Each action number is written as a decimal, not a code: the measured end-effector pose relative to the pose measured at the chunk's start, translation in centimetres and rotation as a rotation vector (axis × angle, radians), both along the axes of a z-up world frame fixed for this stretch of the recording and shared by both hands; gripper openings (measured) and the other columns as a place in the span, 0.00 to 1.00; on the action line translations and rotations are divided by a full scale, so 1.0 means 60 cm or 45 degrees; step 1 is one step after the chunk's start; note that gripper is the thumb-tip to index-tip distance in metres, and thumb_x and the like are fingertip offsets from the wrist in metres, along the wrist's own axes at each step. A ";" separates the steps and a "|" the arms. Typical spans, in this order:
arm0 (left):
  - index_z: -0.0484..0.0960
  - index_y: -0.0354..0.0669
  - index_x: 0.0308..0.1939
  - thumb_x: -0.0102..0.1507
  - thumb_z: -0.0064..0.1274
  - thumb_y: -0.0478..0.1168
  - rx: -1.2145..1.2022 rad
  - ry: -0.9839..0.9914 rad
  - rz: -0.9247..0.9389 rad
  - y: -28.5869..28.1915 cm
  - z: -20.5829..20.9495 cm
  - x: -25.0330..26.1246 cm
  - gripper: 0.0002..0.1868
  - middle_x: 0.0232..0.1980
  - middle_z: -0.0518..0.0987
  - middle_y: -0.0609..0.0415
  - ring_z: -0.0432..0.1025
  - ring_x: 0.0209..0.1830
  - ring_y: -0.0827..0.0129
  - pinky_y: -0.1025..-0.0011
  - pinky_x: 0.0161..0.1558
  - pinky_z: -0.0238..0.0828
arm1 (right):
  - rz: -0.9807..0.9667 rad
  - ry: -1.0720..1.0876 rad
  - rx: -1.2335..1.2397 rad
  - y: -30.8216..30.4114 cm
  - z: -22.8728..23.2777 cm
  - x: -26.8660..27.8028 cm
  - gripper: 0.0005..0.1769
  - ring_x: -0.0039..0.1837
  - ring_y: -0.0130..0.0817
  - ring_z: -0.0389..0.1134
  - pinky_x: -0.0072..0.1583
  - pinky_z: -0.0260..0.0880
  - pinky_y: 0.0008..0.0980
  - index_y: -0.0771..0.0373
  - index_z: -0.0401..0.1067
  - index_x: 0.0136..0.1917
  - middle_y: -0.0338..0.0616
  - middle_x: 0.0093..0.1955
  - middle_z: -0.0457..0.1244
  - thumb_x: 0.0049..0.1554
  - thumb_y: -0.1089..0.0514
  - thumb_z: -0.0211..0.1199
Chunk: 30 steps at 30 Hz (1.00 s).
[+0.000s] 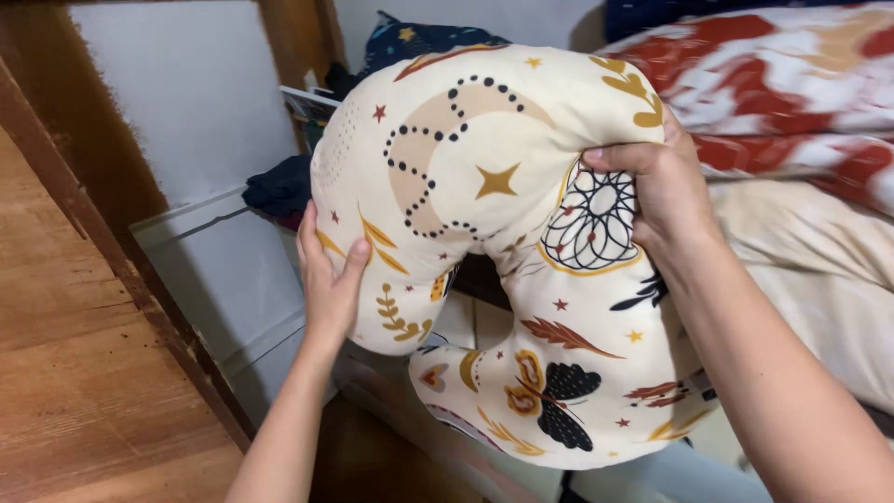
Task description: The recorder is tidying up pillows and blankets on a mattress and placing them on top of a storage cabinet.
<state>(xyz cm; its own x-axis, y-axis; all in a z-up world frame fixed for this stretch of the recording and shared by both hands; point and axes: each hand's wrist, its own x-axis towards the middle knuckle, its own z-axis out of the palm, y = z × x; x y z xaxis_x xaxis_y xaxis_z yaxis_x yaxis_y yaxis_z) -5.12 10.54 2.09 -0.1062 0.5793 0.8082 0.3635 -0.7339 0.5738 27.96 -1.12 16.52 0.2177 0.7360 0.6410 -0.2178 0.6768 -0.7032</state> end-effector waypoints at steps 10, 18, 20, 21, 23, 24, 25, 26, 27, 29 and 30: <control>0.49 0.39 0.81 0.67 0.54 0.59 0.082 -0.023 0.119 0.282 0.106 -0.008 0.47 0.79 0.58 0.36 0.55 0.79 0.45 0.54 0.76 0.49 | 0.117 0.123 0.027 0.315 0.073 -0.009 0.32 0.51 0.37 0.74 0.58 0.78 0.37 0.67 0.69 0.65 0.49 0.54 0.70 0.47 0.78 0.57; 0.54 0.40 0.79 0.68 0.53 0.61 0.299 0.083 0.286 0.500 0.271 0.030 0.45 0.77 0.61 0.36 0.58 0.77 0.43 0.51 0.73 0.52 | 0.326 0.243 0.154 0.518 0.196 0.039 0.31 0.49 0.45 0.75 0.57 0.79 0.44 0.68 0.69 0.62 0.54 0.51 0.70 0.44 0.76 0.55; 0.55 0.40 0.79 0.68 0.53 0.61 0.347 0.081 0.282 0.566 0.309 0.041 0.44 0.77 0.62 0.37 0.59 0.76 0.43 0.51 0.73 0.53 | 0.367 0.263 0.151 0.577 0.223 0.048 0.29 0.48 0.46 0.75 0.57 0.79 0.45 0.70 0.69 0.61 0.55 0.50 0.70 0.44 0.75 0.56; 0.57 0.41 0.79 0.68 0.53 0.61 0.367 0.080 0.298 0.598 0.326 0.048 0.44 0.77 0.63 0.38 0.59 0.76 0.43 0.51 0.73 0.54 | 0.428 0.282 0.120 0.607 0.234 0.055 0.28 0.48 0.48 0.75 0.57 0.80 0.46 0.73 0.70 0.60 0.55 0.49 0.70 0.44 0.74 0.56; 0.58 0.42 0.79 0.69 0.52 0.62 0.405 0.065 0.286 0.658 0.361 0.055 0.43 0.76 0.64 0.38 0.60 0.76 0.44 0.51 0.73 0.54 | 0.450 0.299 0.104 0.671 0.257 0.070 0.25 0.47 0.49 0.74 0.57 0.79 0.47 0.75 0.69 0.58 0.57 0.48 0.70 0.46 0.73 0.56; 0.59 0.42 0.78 0.69 0.52 0.62 0.418 0.050 0.295 0.689 0.379 0.056 0.42 0.76 0.65 0.39 0.60 0.75 0.44 0.51 0.73 0.54 | 0.494 0.316 0.062 0.704 0.269 0.076 0.22 0.47 0.51 0.74 0.57 0.79 0.49 0.78 0.68 0.57 0.59 0.47 0.69 0.47 0.72 0.56; 0.59 0.42 0.78 0.69 0.52 0.62 0.433 0.048 0.269 0.703 0.391 0.066 0.42 0.76 0.65 0.39 0.60 0.75 0.44 0.51 0.73 0.54 | 0.469 0.316 0.080 0.733 0.277 0.086 0.22 0.47 0.51 0.74 0.57 0.79 0.49 0.78 0.68 0.57 0.59 0.47 0.69 0.47 0.72 0.56; 0.60 0.43 0.78 0.69 0.52 0.62 0.443 0.036 0.265 0.719 0.404 0.073 0.41 0.76 0.65 0.40 0.60 0.75 0.44 0.51 0.73 0.54 | 0.424 0.322 0.120 0.764 0.287 0.094 0.21 0.47 0.50 0.73 0.57 0.78 0.49 0.78 0.67 0.58 0.59 0.48 0.68 0.49 0.73 0.57; 0.61 0.44 0.78 0.70 0.53 0.62 0.451 0.025 0.264 0.734 0.421 0.074 0.41 0.76 0.65 0.40 0.60 0.75 0.44 0.50 0.73 0.53 | 0.383 0.328 0.158 0.795 0.302 0.097 0.21 0.48 0.50 0.72 0.58 0.76 0.49 0.78 0.67 0.59 0.58 0.48 0.67 0.50 0.74 0.58; 0.62 0.44 0.78 0.68 0.54 0.62 0.458 0.052 0.240 0.787 0.442 0.080 0.42 0.76 0.65 0.41 0.60 0.75 0.44 0.49 0.72 0.53 | 0.315 0.291 0.263 0.784 0.305 0.075 0.26 0.49 0.46 0.73 0.58 0.76 0.46 0.71 0.69 0.60 0.53 0.50 0.69 0.46 0.74 0.56; 0.62 0.45 0.78 0.67 0.55 0.63 0.453 0.081 0.240 0.812 0.451 0.079 0.42 0.76 0.65 0.42 0.60 0.75 0.44 0.49 0.71 0.53 | 0.269 0.253 0.351 0.778 0.305 0.059 0.32 0.51 0.42 0.74 0.58 0.76 0.42 0.65 0.70 0.61 0.49 0.51 0.71 0.42 0.75 0.55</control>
<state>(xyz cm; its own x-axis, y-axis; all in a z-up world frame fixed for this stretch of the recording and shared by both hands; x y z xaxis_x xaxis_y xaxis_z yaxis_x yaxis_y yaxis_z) -0.39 59.24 29.16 -0.1273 0.2378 0.9629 0.5371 -0.7997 0.2685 31.52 45.55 34.80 0.2193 0.5841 0.7815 -0.4859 0.7600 -0.4317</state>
